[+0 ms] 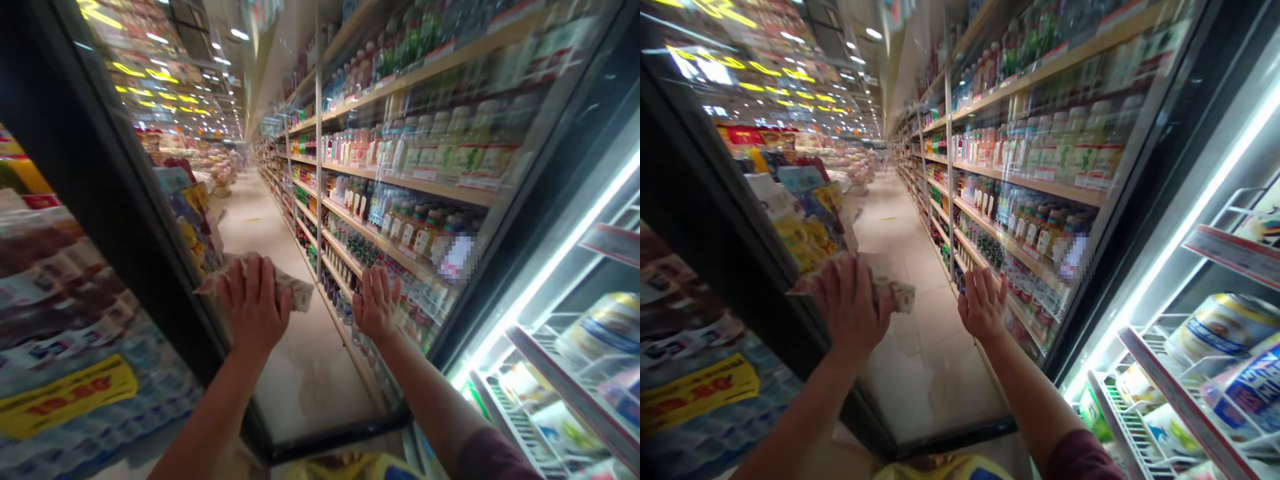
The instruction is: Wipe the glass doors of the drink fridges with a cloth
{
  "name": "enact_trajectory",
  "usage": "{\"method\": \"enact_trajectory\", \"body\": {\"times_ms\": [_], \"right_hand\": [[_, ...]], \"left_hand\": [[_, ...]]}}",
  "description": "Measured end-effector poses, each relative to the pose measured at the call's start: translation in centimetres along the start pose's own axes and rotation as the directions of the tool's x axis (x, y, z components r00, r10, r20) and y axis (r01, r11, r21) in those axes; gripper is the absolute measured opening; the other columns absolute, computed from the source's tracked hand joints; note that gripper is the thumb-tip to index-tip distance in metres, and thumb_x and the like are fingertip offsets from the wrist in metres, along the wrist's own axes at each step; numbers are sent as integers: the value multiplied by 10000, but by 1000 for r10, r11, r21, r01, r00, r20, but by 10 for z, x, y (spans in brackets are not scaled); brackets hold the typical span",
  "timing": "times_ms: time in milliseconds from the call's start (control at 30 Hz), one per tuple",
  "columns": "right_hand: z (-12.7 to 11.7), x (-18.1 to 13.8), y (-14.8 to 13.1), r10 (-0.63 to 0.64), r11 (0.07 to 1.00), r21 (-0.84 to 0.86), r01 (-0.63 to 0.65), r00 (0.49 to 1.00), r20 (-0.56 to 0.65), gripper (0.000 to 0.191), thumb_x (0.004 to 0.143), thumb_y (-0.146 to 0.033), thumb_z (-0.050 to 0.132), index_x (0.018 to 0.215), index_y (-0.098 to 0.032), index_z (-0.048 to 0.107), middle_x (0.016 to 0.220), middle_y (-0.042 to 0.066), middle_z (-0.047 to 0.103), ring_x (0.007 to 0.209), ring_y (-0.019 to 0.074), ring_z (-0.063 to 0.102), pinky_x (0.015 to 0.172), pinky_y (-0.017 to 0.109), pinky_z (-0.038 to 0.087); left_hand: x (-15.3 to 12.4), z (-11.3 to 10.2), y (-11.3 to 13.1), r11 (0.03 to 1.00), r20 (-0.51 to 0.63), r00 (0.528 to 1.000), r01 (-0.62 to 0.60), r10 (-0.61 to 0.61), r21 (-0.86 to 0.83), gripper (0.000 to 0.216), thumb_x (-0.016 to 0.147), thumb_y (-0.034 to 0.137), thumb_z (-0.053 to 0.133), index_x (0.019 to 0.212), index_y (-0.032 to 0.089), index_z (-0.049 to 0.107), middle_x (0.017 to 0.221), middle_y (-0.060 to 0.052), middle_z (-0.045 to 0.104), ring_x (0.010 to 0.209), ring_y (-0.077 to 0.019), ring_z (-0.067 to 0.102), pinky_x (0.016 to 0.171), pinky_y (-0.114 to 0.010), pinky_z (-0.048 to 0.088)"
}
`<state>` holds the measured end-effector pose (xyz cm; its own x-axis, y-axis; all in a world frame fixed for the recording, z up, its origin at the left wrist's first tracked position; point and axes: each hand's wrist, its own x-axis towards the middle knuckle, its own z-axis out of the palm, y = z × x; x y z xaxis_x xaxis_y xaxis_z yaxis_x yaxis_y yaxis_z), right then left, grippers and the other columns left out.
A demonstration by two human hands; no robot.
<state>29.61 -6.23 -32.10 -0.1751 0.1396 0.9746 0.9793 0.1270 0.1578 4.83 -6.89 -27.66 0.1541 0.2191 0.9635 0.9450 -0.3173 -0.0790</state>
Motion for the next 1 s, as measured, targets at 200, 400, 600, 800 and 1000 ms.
{"method": "enact_trajectory", "body": {"times_ms": [200, 400, 600, 800, 1000], "right_hand": [[1, 0, 0, -1, 998, 66, 2, 1000, -15, 648, 971, -305, 488, 1567, -100, 337, 1400, 188, 606, 1448, 260, 431, 1276, 485, 123], [1, -1, 0, 8, 996, 88, -6, 1000, -18, 634, 964, -297, 506, 1558, -120, 370, 1425, 174, 591, 1457, 256, 420, 1279, 477, 120], [0, 1, 1, -1, 996, 95, 3, 1000, -26, 612, 961, -283, 514, 1535, -102, 401, 1394, 179, 613, 1465, 253, 409, 1277, 485, 136], [1, -1, 1, 0, 994, 107, 4, 999, -41, 620, 949, -271, 525, 1539, -120, 406, 1417, 172, 598, 1458, 263, 420, 1276, 481, 151], [-2, -1, 3, -2, 995, 104, 5, 1000, -30, 678, 959, -296, 524, 1584, -135, 316, 1432, 160, 589, 1446, 259, 436, 1279, 471, 140]], "left_hand": [[-70, 9, 17, 998, 47, 999, -16, 14, 59, 743, 939, 278, 557, 1584, 79, 247, 1541, -259, 403, 1551, -371, 91, 1223, -624, 177], [-91, 13, 4, 962, 134, 953, -274, 272, -1, 492, 926, 287, 608, 1412, 217, 562, 1346, -105, 651, 1453, -299, 409, 1273, -502, 154], [6, 4, -5, 993, -25, 994, 110, -111, -36, 738, 964, 318, 514, 1611, 157, 197, 1628, -183, 271, 1560, -336, 92, 1251, -601, 103], [-61, 19, 42, 997, 70, 994, -79, 80, -9, 669, 946, 289, 562, 1559, 132, 348, 1516, -191, 471, 1545, -347, 167, 1246, -580, 150], [-40, 13, 33, 982, 88, 978, -190, 191, -20, 575, 930, 322, 599, 1481, 196, 496, 1431, -129, 582, 1509, -284, 305, 1276, -484, 107]]}}
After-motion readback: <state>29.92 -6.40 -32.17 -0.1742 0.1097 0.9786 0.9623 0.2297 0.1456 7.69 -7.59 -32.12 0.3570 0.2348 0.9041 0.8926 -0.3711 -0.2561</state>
